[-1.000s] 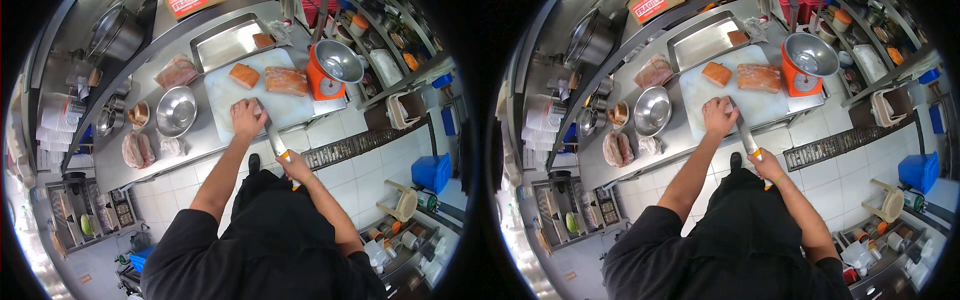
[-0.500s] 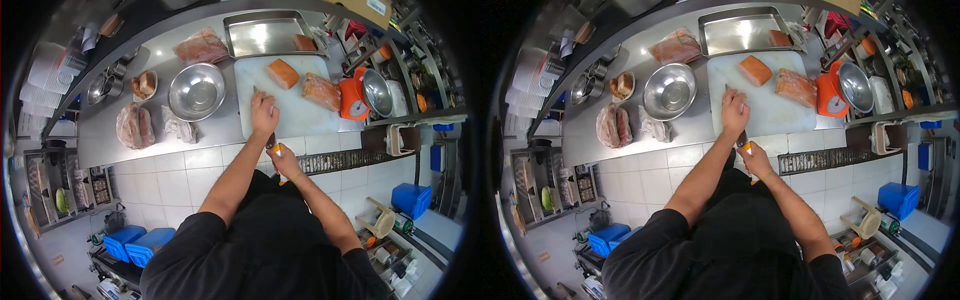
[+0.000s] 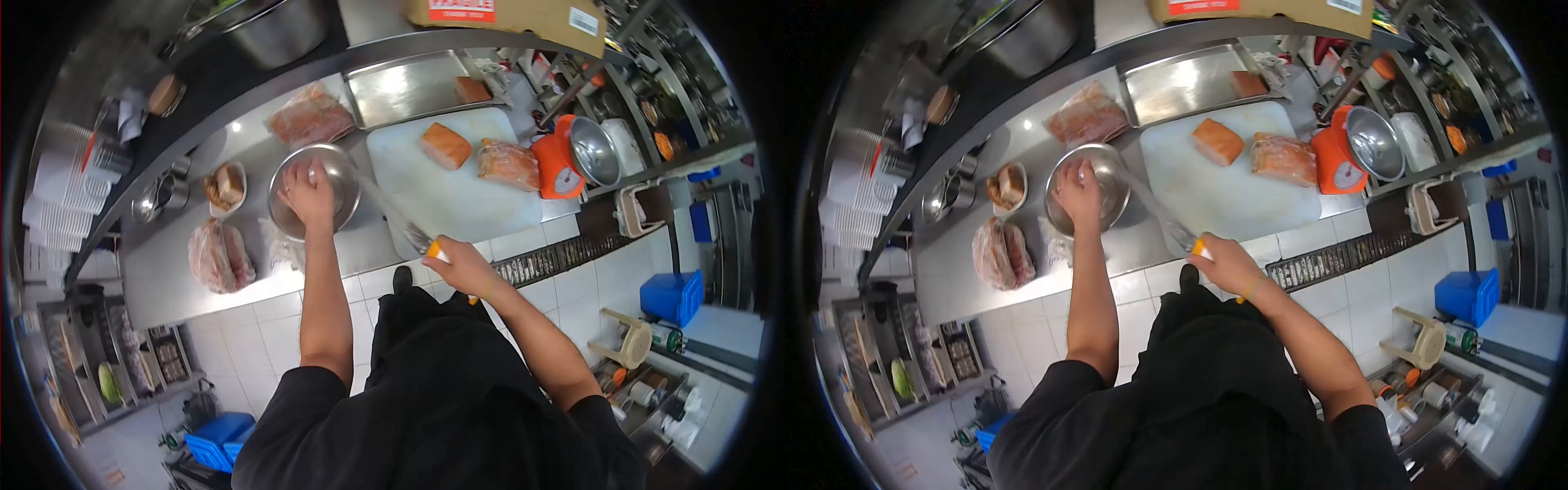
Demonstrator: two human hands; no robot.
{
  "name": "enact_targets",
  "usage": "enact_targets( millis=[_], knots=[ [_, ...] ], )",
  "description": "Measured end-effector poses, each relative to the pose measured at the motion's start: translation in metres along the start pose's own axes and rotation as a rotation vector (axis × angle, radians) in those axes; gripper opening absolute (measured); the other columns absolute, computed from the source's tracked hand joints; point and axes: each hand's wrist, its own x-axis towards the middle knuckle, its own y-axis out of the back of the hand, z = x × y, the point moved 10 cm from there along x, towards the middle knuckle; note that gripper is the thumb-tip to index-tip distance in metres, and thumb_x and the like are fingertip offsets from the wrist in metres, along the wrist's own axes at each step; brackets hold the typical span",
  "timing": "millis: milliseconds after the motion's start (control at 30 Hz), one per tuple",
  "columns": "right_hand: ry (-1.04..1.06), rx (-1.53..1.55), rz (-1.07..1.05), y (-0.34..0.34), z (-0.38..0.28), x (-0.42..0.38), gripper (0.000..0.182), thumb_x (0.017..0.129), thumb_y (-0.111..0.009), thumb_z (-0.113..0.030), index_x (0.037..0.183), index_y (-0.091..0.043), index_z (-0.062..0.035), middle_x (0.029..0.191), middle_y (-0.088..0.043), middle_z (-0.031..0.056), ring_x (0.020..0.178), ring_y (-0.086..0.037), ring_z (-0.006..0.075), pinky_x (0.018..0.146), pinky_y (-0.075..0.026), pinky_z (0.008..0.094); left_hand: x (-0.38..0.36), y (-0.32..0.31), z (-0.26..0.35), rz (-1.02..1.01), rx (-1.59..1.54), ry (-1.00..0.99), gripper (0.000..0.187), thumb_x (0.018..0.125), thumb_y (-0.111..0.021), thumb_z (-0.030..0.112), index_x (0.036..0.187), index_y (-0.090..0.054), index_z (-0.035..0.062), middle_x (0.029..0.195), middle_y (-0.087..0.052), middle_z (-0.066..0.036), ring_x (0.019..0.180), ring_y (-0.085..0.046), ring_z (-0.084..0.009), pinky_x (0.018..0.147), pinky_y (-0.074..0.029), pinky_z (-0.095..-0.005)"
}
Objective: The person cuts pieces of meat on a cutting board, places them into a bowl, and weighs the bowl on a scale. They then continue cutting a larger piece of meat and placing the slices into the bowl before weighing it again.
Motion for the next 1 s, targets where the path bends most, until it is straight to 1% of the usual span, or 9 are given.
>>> enact_targets(
  millis=[200,300,400,500,567,700,800,900,1000],
  knots=[
    [-0.331,-0.219,0.252,0.056,0.112,-0.061,0.040,0.098,-0.071,-0.038,0.111,-0.062,-0.0021,0.093,-0.073,0.0266,0.092,-0.069,0.0483,0.082,-0.054,0.0556,-0.016,-0.047,0.211,-0.465,-0.441,-0.617,0.054,0.086,-0.068,0.009,0.139,-0.064,0.0114,0.140,-0.065,-0.014,0.134,-0.057,-0.0382,0.117,-0.041,-0.0536],
    [-0.438,-0.369,0.097,0.072,0.137,-0.065,0.038,0.097,-0.073,-0.037,0.114,-0.064,-0.0043,0.096,-0.074,0.0257,0.097,-0.071,0.0452,0.084,-0.055,0.0555,-0.042,-0.117,0.268,-0.413,-0.093,-1.026,0.058,0.083,-0.072,0.008,0.140,-0.063,0.0118,0.137,-0.066,-0.015,0.132,-0.059,-0.0368,0.114,-0.045,-0.0442],
    [-0.385,-0.395,0.075,0.087,0.150,-0.054,0.036,0.096,-0.073,-0.035,0.115,-0.066,-0.0064,0.101,-0.075,0.0228,0.098,-0.072,0.0422,0.085,-0.057,0.0534,-0.037,-0.197,0.272,-0.955,-0.029,-0.922,0.055,0.081,-0.074,0.012,0.136,-0.064,0.0118,0.138,-0.066,-0.013,0.132,-0.060,-0.0342,0.113,-0.047,-0.0432],
    [-0.336,-0.397,0.078,0.099,0.152,-0.037,0.032,0.096,-0.071,-0.032,0.115,-0.066,-0.0071,0.102,-0.076,0.0209,0.098,-0.073,0.0409,0.085,-0.057,0.0524,-0.036,-0.196,0.284,-1.090,0.101,-1.009,0.059,0.077,-0.080,0.020,0.133,-0.065,0.0098,0.137,-0.066,-0.015,0.130,-0.062,-0.0318,0.108,-0.050,-0.0417],
    [-0.322,-0.386,0.077,0.095,0.153,-0.028,0.028,0.096,-0.068,-0.028,0.116,-0.067,-0.0082,0.103,-0.076,0.0197,0.099,-0.073,0.0398,0.086,-0.058,0.0517,-0.035,-0.213,0.269,-1.210,-0.033,-0.882,0.073,0.071,-0.085,0.026,0.138,-0.063,0.0079,0.133,-0.067,-0.017,0.124,-0.065,-0.0342,0.107,-0.051,-0.0431],
    [-0.325,-0.309,0.143,0.092,0.162,-0.016,0.028,0.092,-0.068,-0.023,0.115,-0.070,-0.0084,0.106,-0.077,0.0187,0.102,-0.075,0.0378,0.088,-0.059,0.0502,-0.018,-0.130,0.319,-1.175,-0.568,-0.505,0.079,0.068,-0.092,0.028,0.134,-0.062,-0.0015,0.122,-0.070,-0.015,0.115,-0.067,-0.0256,0.100,-0.054,-0.0373],
    [-0.313,-0.233,0.176,0.084,0.171,-0.010,0.028,0.092,-0.066,-0.022,0.115,-0.071,-0.0070,0.107,-0.078,0.0180,0.102,-0.075,0.0374,0.088,-0.059,0.0506,-0.013,-0.076,0.392,-1.122,-0.496,-0.435,0.077,0.070,-0.093,0.029,0.133,-0.062,-0.0023,0.116,-0.071,-0.013,0.108,-0.069,-0.0237,0.096,-0.056,-0.0358],
    [-0.267,-0.192,0.160,0.088,0.176,-0.004,0.026,0.093,-0.064,-0.019,0.114,-0.074,-0.0070,0.108,-0.078,0.0173,0.103,-0.075,0.0374,0.088,-0.060,0.0504,-0.027,-0.046,0.489,-0.949,-0.454,-0.704,0.071,0.073,-0.093,0.028,0.130,-0.063,-0.0032,0.115,-0.072,-0.013,0.102,-0.070,-0.0225,0.093,-0.056,-0.0346],
    [-0.242,-0.166,0.137,0.087,0.178,-0.001,0.025,0.093,-0.063,-0.018,0.111,-0.077,-0.0077,0.111,-0.078,0.0170,0.105,-0.075,0.0367,0.089,-0.060,0.0492,-0.052,-0.076,0.556,-0.920,-0.404,-0.739,0.071,0.071,-0.092,0.037,0.124,-0.067,-0.0031,0.116,-0.074,-0.017,0.104,-0.073,-0.0266,0.093,-0.056,-0.0377]
  ],
)
